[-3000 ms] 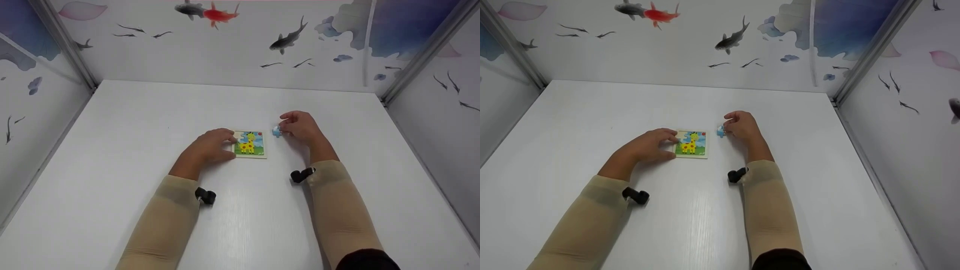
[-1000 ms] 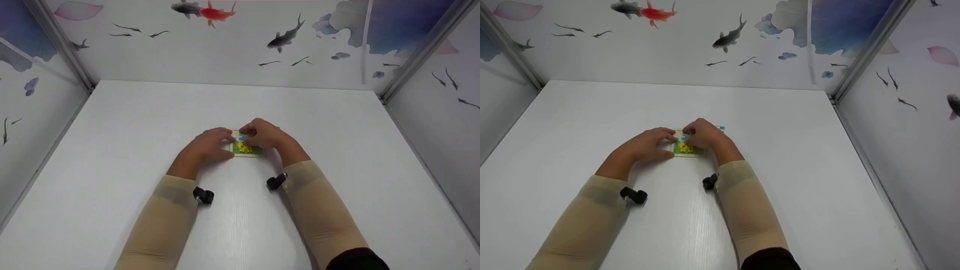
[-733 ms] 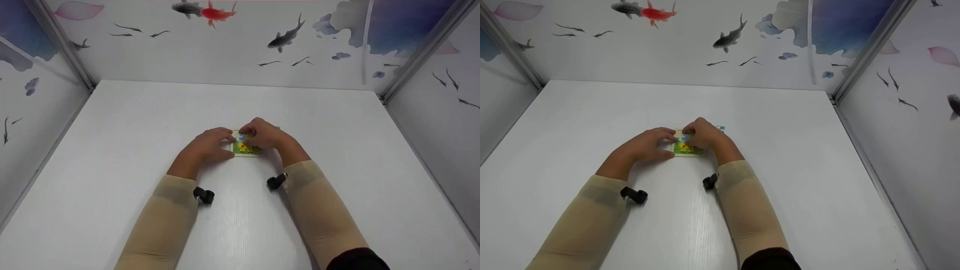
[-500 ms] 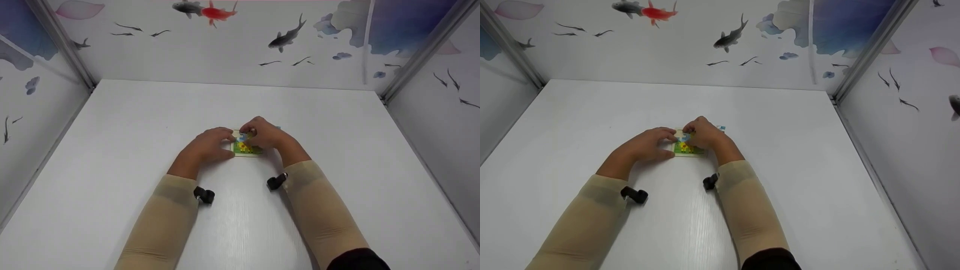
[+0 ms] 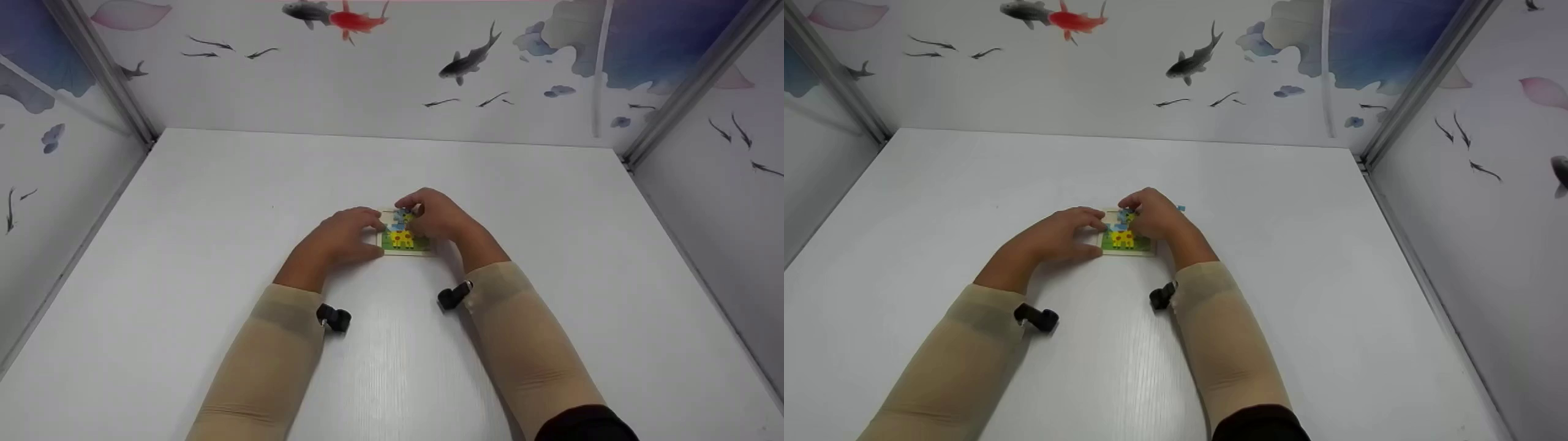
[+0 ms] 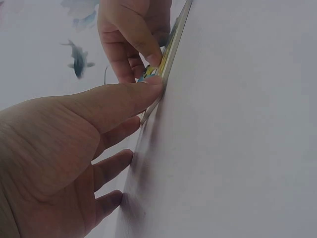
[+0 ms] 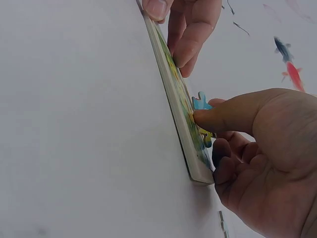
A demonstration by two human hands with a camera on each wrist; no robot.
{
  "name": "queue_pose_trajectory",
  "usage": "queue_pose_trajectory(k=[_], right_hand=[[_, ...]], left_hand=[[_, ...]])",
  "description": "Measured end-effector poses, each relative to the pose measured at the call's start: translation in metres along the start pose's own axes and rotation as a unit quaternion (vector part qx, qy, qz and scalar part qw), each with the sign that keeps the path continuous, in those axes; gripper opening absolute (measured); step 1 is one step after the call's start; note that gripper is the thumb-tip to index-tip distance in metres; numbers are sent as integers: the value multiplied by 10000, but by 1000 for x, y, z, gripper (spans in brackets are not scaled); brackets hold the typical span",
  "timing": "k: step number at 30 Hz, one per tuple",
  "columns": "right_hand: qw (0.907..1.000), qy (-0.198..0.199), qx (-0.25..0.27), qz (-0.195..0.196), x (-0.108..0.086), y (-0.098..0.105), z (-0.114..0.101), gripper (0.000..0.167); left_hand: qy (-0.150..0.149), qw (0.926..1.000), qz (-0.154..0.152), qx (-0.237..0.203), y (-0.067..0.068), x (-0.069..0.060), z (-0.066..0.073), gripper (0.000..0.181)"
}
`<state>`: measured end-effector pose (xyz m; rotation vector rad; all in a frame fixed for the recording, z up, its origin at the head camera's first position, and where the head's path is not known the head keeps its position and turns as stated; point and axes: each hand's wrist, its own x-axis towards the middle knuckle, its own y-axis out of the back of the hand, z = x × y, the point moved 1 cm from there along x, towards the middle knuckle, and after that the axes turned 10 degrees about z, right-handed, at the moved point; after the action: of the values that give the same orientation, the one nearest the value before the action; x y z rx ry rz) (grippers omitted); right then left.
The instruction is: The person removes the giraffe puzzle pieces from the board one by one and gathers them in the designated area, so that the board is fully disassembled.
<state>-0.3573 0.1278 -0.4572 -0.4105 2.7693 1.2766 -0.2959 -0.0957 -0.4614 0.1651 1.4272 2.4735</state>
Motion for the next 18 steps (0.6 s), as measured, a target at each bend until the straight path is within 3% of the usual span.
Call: queue_pose_trajectory(k=[11,18], right_hand=[[9996,233,-135,96,-2,7,1,37],[9989,64,265,392,-4,18,3,24]], left_hand=[[17,10000,-23,-7,1,0,2,52],[145,9999,20,-70,-1,-1,1,52]])
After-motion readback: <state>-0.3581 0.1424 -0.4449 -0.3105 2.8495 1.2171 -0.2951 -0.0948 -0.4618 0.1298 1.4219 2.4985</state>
